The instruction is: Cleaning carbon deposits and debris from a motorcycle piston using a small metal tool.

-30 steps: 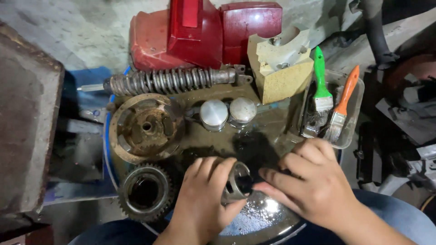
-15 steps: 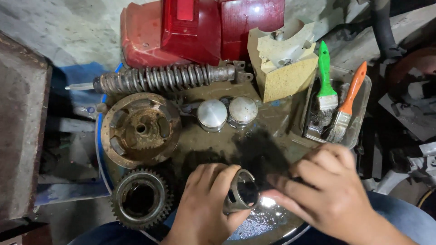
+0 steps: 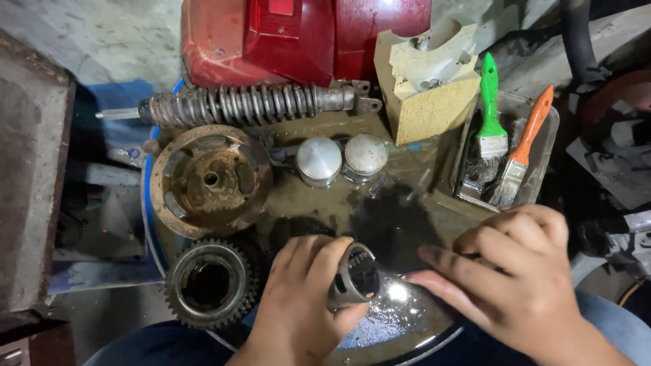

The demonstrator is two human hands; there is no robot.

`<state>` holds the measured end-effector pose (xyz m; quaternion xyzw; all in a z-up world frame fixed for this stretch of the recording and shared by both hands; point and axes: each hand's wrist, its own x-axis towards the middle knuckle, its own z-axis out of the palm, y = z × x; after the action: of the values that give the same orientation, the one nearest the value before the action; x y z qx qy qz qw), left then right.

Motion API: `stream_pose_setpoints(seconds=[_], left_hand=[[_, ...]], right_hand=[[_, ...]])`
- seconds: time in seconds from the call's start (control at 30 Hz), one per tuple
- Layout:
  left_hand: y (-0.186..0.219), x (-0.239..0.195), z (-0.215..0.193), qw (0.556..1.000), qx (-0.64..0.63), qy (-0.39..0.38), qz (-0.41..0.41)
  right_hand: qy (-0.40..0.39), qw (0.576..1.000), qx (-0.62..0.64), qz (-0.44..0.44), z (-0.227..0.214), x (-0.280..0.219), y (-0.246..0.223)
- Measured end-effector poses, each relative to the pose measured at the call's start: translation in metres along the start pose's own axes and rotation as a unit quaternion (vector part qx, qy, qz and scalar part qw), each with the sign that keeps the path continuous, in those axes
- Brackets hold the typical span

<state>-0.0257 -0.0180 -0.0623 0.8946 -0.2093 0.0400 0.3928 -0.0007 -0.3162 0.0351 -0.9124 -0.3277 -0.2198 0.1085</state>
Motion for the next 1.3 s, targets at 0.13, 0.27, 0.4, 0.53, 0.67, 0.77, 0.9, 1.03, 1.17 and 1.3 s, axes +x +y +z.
stream_pose_setpoints(seconds=[0.13,0.27,0.4,0.53,0.67,0.77,0.9,1.03,1.17,1.3], left_hand=[[0.002,0.0,0.0,1.0,-0.002,0.002,0.006],[0.006,-0.002,0.001,0.999,0.018,0.031,0.016],[0.007,-0.001,-0.002,1.0,0.007,0.001,0.011],[0.004,-0.005,-0.001,1.0,0.019,-0.015,-0.006],[0.004,-0.005,0.001,0.999,0.044,0.015,0.013],[0.002,-0.006,0.003,0.997,0.07,0.032,0.022],[-0.002,-0.009,0.005,0.993,0.111,0.022,0.025],[-0.006,-0.012,0.011,0.987,0.155,0.027,0.041],[-0.005,-0.011,0.008,0.981,0.185,0.031,0.04],[-0.002,-0.008,0.005,0.983,0.18,0.029,0.035]], right_hand=[[0.01,1.0,0.007,-0.005,0.008,-0.005,-0.005],[-0.003,1.0,0.019,-0.018,0.012,-0.008,-0.008],[0.002,1.0,-0.001,-0.029,0.004,-0.008,0.003],[-0.005,1.0,-0.016,-0.01,-0.001,-0.009,0.004],[0.0,1.0,0.009,-0.027,0.006,-0.009,-0.001],[-0.015,1.0,0.006,-0.008,0.003,-0.012,0.006],[-0.039,0.998,0.006,0.054,-0.005,-0.009,0.008],[-0.052,0.995,0.019,0.077,0.0,-0.011,-0.001],[-0.053,0.996,-0.003,0.078,-0.005,-0.011,-0.001],[-0.021,0.997,0.005,0.072,-0.002,-0.008,-0.006]])
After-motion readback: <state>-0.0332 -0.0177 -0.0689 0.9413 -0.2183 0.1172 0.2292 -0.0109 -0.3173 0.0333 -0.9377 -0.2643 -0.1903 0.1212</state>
